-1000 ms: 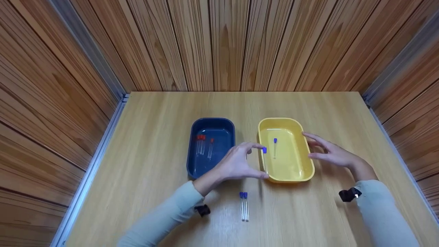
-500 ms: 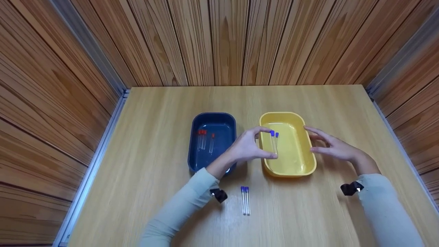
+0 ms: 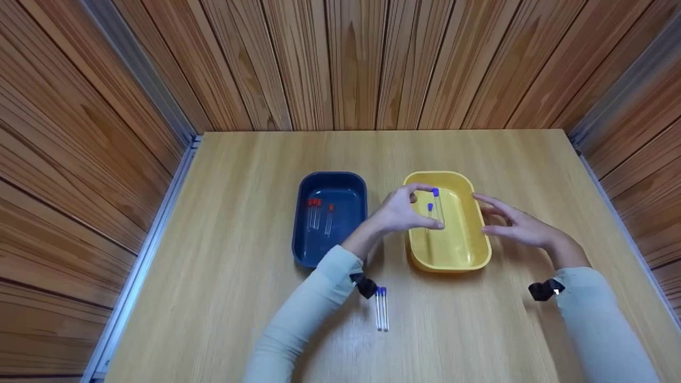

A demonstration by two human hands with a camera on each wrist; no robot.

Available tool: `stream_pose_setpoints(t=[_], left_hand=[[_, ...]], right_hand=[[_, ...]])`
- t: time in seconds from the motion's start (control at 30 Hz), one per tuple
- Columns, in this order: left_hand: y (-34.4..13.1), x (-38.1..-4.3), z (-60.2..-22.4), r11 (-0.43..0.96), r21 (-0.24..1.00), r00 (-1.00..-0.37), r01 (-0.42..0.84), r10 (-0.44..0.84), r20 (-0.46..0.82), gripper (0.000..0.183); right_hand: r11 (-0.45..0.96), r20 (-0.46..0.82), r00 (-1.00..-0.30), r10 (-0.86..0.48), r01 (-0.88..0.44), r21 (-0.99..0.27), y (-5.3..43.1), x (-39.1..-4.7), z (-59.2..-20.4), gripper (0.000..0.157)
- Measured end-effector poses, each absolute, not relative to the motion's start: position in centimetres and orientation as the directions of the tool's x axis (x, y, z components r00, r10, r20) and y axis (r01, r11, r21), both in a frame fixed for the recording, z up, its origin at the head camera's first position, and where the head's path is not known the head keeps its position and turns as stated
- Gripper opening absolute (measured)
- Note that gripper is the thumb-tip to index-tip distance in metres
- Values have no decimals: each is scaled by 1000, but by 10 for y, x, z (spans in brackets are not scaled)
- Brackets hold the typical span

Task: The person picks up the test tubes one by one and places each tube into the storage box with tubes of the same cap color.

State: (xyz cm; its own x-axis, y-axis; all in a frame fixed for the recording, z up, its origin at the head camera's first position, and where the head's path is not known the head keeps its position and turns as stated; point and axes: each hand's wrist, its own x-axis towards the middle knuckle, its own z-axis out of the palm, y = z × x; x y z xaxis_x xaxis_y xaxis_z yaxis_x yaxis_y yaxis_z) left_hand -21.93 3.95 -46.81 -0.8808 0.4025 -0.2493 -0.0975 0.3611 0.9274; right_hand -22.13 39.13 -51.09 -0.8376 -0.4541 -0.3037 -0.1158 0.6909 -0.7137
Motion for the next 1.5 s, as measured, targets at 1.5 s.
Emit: stream_pose_setpoints(t=[1.5], left_hand=[[133, -243, -509, 415, 846, -877, -335, 191, -441, 74]], right_hand=[[678, -294, -830, -475, -132, -723, 389, -221, -514, 89]])
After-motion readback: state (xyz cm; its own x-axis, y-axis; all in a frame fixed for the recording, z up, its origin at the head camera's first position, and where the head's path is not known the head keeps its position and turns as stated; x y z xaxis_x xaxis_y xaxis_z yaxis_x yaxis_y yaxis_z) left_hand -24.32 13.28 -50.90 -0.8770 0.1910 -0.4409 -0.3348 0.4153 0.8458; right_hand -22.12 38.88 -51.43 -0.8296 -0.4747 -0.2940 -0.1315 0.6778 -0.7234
